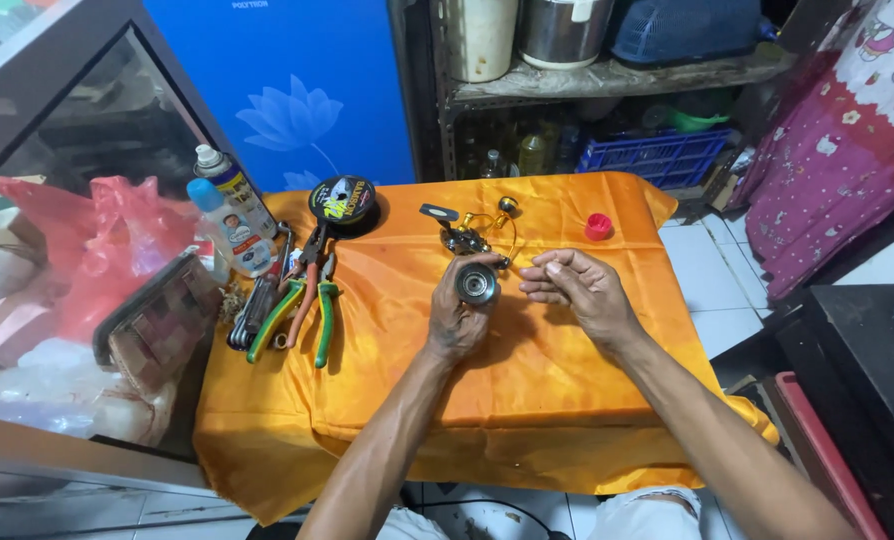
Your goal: Assembling the internal components of a spinning fishing reel, including gears and washers, on a workbench.
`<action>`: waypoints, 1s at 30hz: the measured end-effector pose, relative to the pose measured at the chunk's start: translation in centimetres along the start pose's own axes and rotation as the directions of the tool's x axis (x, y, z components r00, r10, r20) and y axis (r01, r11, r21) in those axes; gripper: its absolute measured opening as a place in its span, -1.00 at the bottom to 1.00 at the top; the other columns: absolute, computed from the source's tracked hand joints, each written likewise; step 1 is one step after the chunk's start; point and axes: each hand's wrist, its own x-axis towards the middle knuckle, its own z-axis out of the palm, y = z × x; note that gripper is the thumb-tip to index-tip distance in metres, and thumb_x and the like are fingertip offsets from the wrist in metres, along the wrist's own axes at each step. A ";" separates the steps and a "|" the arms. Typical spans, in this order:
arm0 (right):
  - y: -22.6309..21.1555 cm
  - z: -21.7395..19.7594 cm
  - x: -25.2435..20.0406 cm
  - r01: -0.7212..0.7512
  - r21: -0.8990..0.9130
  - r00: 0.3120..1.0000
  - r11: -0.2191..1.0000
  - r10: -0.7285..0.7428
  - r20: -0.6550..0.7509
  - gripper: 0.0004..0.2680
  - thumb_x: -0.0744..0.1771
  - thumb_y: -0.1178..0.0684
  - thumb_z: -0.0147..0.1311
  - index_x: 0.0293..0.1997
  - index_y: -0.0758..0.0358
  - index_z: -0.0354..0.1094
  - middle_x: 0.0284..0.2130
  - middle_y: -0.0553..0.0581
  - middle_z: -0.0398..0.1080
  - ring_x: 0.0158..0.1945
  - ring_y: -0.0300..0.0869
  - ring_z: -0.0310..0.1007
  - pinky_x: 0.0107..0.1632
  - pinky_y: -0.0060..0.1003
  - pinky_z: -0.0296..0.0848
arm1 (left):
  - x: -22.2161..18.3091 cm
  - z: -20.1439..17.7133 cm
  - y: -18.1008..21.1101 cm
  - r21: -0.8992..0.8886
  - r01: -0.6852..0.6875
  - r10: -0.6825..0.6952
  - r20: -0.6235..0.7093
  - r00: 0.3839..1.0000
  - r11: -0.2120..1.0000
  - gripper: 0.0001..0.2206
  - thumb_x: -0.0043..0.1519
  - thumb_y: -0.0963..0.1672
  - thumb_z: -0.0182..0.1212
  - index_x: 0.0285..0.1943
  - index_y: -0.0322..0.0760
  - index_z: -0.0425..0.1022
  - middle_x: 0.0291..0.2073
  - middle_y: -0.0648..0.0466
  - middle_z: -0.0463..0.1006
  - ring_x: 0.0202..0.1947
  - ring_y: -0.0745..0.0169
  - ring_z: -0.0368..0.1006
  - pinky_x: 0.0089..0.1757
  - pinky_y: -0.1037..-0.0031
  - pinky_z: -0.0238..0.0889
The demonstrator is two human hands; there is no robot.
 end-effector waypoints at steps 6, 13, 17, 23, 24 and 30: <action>1.2 -0.3 -0.5 -0.007 0.005 1.000 1.000 0.007 0.004 -0.77 0.43 0.12 -0.10 0.19 0.40 0.31 -0.13 0.39 0.56 -0.09 -0.04 0.63 0.00 -0.21 0.64 | 0.1 0.1 1.1 -0.051 0.006 -0.005 0.010 1.000 0.999 -0.74 0.29 -0.08 0.27 0.09 -0.28 0.54 -0.22 0.00 0.59 -0.18 0.03 0.57 -0.06 0.28 0.41; 3.3 -0.8 -0.4 0.011 0.010 0.999 1.000 -0.010 -0.051 -0.76 0.42 0.07 -0.04 0.16 0.42 0.33 -0.12 0.43 0.56 -0.09 -0.01 0.63 0.00 -0.15 0.64 | -0.1 0.0 1.0 -0.044 -0.006 0.008 0.044 0.999 0.999 -0.70 0.28 -0.07 0.28 0.13 -0.30 0.53 -0.25 -0.02 0.56 -0.21 0.01 0.56 -0.10 0.26 0.42; 4.6 -1.6 -0.3 0.025 0.000 0.997 1.000 -0.025 -0.076 -0.78 0.41 0.08 0.02 0.09 0.45 0.35 -0.16 0.42 0.57 -0.12 -0.01 0.64 -0.04 -0.13 0.66 | 0.0 -0.2 1.0 -0.075 0.029 -0.025 0.061 0.998 0.997 -0.69 0.30 -0.05 0.26 0.14 -0.28 0.53 -0.27 0.00 0.56 -0.23 0.05 0.56 -0.10 0.26 0.43; 5.1 -2.4 -0.6 0.115 -0.115 0.986 0.987 -0.127 -0.104 -0.88 0.38 0.14 0.16 -0.18 0.42 0.40 -0.46 0.36 0.58 -0.46 -0.09 0.65 -0.36 -0.31 0.67 | -0.4 -0.2 -0.1 -0.141 0.084 -0.071 0.089 0.993 0.986 -0.65 0.31 -0.03 0.24 0.15 -0.34 0.51 -0.29 -0.01 0.57 -0.25 0.09 0.56 -0.10 0.25 0.44; 5.4 -2.7 -0.5 0.123 -0.114 0.985 0.986 -0.135 -0.106 -0.88 0.37 0.15 0.18 -0.17 0.43 0.41 -0.47 0.36 0.57 -0.47 -0.10 0.64 -0.37 -0.32 0.66 | -0.7 -0.2 -0.4 -0.139 0.082 -0.067 0.106 0.992 0.987 -0.67 0.30 -0.05 0.25 0.16 -0.34 0.51 -0.29 -0.01 0.57 -0.26 0.07 0.56 -0.10 0.24 0.44; 4.1 -1.4 -0.6 0.139 -0.064 0.983 0.988 -0.146 -0.113 -0.85 0.39 0.13 0.11 -0.03 0.44 0.37 -0.28 0.35 0.59 -0.26 -0.11 0.66 -0.16 -0.26 0.68 | -0.8 -0.2 -1.2 -0.148 0.083 -0.056 0.177 0.983 0.986 -0.70 0.29 -0.11 0.23 0.16 -0.34 0.52 -0.35 -0.03 0.58 -0.32 0.01 0.56 -0.15 0.20 0.44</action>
